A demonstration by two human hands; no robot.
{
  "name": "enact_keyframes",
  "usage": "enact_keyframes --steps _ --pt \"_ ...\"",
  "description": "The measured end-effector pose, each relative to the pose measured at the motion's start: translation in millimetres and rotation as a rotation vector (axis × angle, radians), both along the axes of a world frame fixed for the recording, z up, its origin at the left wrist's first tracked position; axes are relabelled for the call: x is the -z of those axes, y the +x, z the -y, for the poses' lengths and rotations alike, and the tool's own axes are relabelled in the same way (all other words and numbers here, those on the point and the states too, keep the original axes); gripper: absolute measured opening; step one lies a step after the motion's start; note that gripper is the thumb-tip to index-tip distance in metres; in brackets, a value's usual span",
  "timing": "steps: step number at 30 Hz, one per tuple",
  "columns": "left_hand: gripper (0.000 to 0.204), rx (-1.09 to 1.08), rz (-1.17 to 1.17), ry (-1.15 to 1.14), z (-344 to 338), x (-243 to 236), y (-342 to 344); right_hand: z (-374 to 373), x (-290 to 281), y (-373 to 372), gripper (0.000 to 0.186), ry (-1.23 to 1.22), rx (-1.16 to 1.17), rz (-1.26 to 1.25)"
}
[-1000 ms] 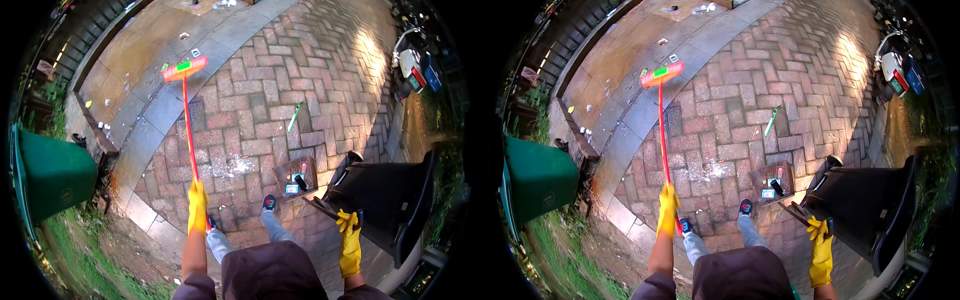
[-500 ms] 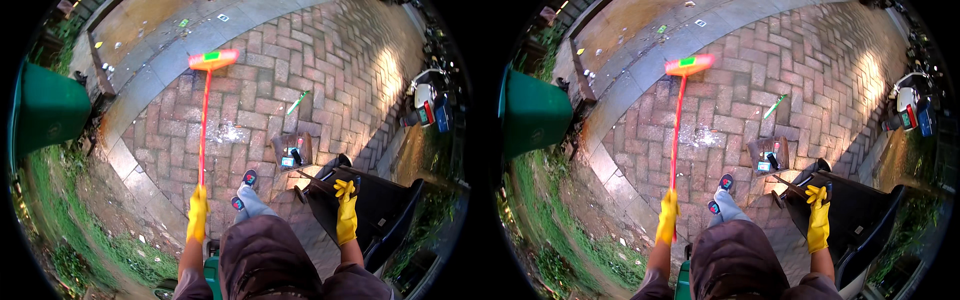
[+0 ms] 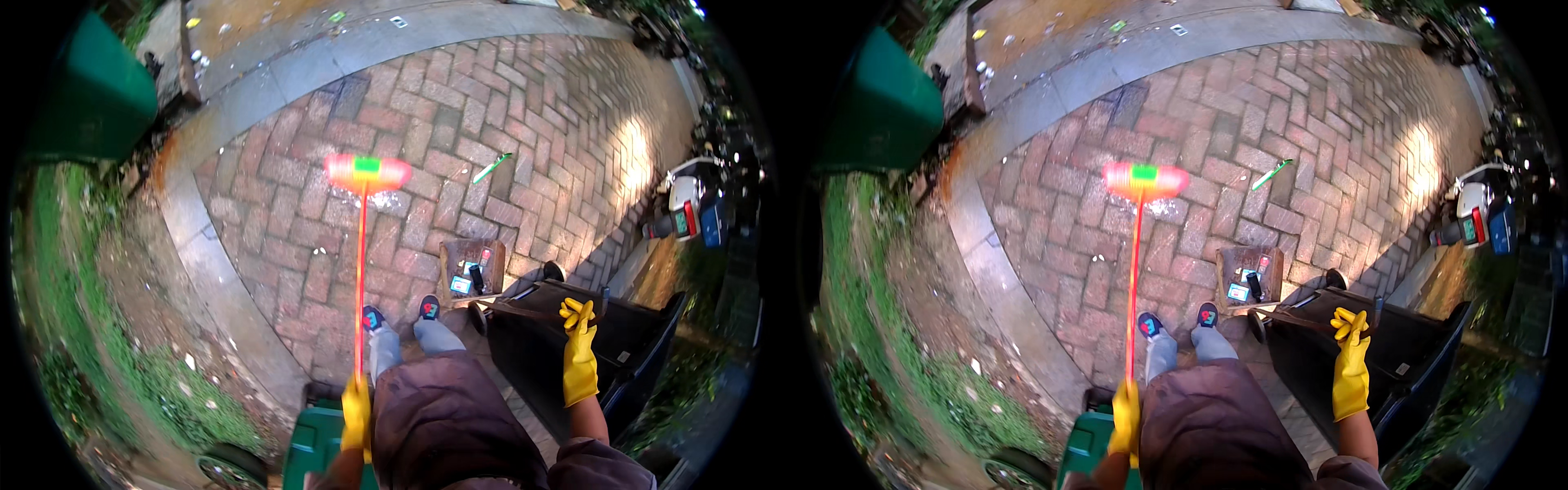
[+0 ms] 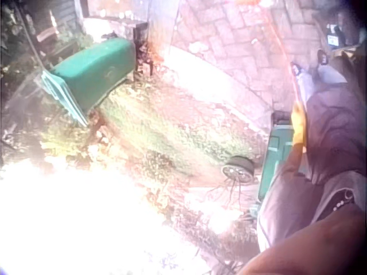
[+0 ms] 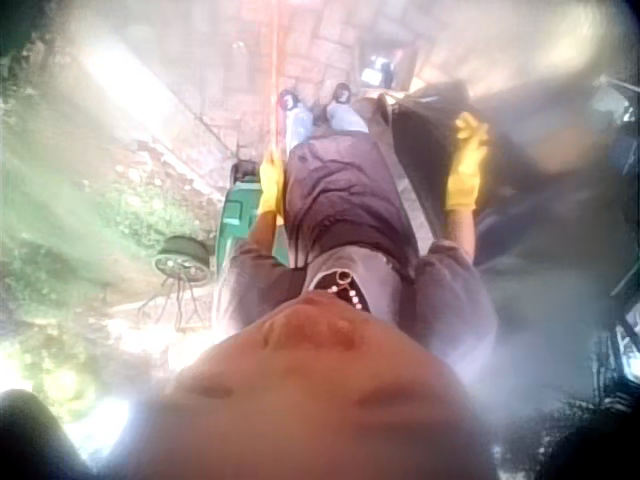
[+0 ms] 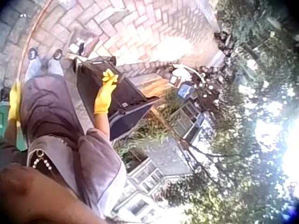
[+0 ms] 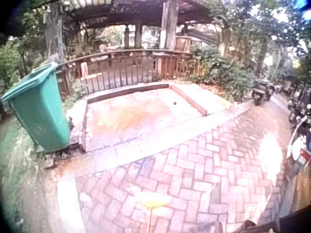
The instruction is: The person sweeps scattered trash and debris on a paved outdoor area using a broom and dustpan. They gather the waste into a pile and scoop it into the dustpan, then transfer the contents into a green waste bin. The person continues sweeping the remaining debris along the walkway and near a wooden railing.
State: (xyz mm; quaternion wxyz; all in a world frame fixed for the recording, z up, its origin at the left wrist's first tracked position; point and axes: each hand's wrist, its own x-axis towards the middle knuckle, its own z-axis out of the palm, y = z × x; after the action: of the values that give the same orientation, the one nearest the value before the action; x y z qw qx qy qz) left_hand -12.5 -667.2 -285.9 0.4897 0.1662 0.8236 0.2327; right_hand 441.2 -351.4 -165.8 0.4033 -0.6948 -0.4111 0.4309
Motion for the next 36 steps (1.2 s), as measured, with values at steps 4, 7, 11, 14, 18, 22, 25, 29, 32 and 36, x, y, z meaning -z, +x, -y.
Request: enact_keyframes --steps 4,7,11,14,18,22,25,29,32,36 --pt "0.041 -0.282 0.067 0.221 -211.3 55.2 -44.5 -18.4 -1.7 -29.7 0.068 -0.080 -0.126 0.019" --pt "0.046 -0.373 0.250 0.159 -205.3 33.9 -22.6 -4.9 7.0 -29.8 0.065 -0.058 -0.167 0.035" --pt "0.044 -0.262 0.017 -0.165 16.3 -6.4 79.3 23.4 20.6 -24.4 0.060 -0.089 -0.216 -0.060" --pt "0.040 -0.273 -0.110 -0.139 129.1 -114.1 164.7 37.0 33.6 -16.4 0.059 -0.077 -0.259 -0.030" --pt "0.040 -0.486 -0.037 -0.325 213.4 -110.1 270.1 36.6 34.5 -23.0 0.059 -0.152 -0.349 0.023" --pt "0.039 -0.495 -0.024 -0.452 228.2 -61.5 288.2 35.4 58.7 -1.8 0.058 -0.101 -0.388 -0.027" --pt "0.039 -0.444 -0.022 -0.393 159.3 -20.3 232.7 43.8 48.5 -20.3 0.063 -0.192 -0.359 0.090" --pt "0.049 -0.593 0.071 -0.182 8.8 42.3 118.4 49.2 55.6 -38.8 0.062 -0.103 -0.419 0.031" --pt "0.051 -0.452 -0.025 -0.205 -19.6 12.7 105.8 48.3 51.2 -20.1 0.047 -0.085 -0.492 -0.017" --pt "0.049 -0.542 0.211 -0.416 58.7 -79.9 169.9 44.6 31.1 -21.4 0.052 -0.185 -0.432 0.024"
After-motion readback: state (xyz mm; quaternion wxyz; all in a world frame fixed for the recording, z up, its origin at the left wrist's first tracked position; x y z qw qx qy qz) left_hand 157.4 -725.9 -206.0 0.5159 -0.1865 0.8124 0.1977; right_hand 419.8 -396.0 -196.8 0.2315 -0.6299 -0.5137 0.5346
